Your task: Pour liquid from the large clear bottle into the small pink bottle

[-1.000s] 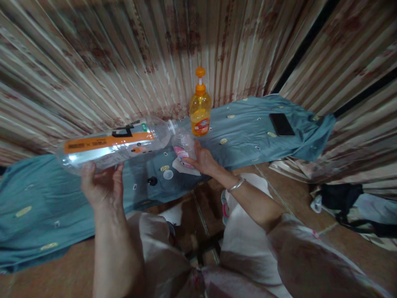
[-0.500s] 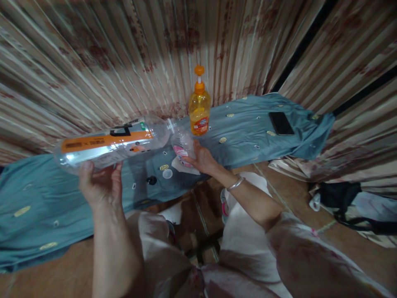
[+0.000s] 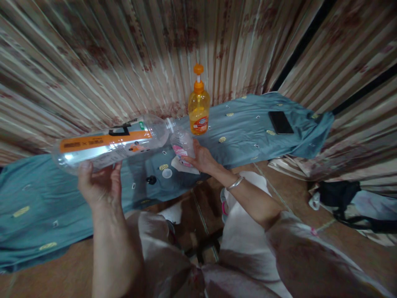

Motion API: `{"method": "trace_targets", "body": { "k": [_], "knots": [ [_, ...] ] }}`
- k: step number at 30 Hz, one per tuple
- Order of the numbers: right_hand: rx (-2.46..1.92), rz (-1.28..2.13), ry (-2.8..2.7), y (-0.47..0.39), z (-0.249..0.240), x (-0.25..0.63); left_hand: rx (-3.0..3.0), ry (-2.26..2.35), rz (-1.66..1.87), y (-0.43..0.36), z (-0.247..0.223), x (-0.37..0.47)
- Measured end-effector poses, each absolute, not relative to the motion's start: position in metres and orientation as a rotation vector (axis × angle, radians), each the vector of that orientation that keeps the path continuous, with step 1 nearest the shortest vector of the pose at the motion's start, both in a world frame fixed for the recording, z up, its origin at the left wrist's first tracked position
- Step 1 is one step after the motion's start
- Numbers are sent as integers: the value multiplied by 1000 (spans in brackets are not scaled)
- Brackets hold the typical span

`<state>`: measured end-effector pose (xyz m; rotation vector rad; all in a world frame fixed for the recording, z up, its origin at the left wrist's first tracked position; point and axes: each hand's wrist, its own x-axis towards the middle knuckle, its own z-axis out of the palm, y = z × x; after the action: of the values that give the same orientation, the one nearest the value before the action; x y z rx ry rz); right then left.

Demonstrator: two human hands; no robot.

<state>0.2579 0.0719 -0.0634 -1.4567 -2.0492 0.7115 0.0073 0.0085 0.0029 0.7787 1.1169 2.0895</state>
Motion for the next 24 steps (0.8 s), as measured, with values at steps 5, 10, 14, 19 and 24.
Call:
{"method": "trace_targets", "body": {
  "k": [5,10,14,19,24],
  "knots": [
    [-1419,727,-2038,73,-66,259,764,1110,2084,9,3,7],
    [-1413,731,-2032,73,-65,259,775,1099,2084,8,4,8],
    [-1440,751,-2035,72,-63,259,761,1108,2088,8,4,9],
    [-1445,737,-2044,73,-64,258,776,1117,2079,10,2,6],
    [-1452,737,-2053,73,-64,258,771,1082,2088,10,1,4]
  ]
}}
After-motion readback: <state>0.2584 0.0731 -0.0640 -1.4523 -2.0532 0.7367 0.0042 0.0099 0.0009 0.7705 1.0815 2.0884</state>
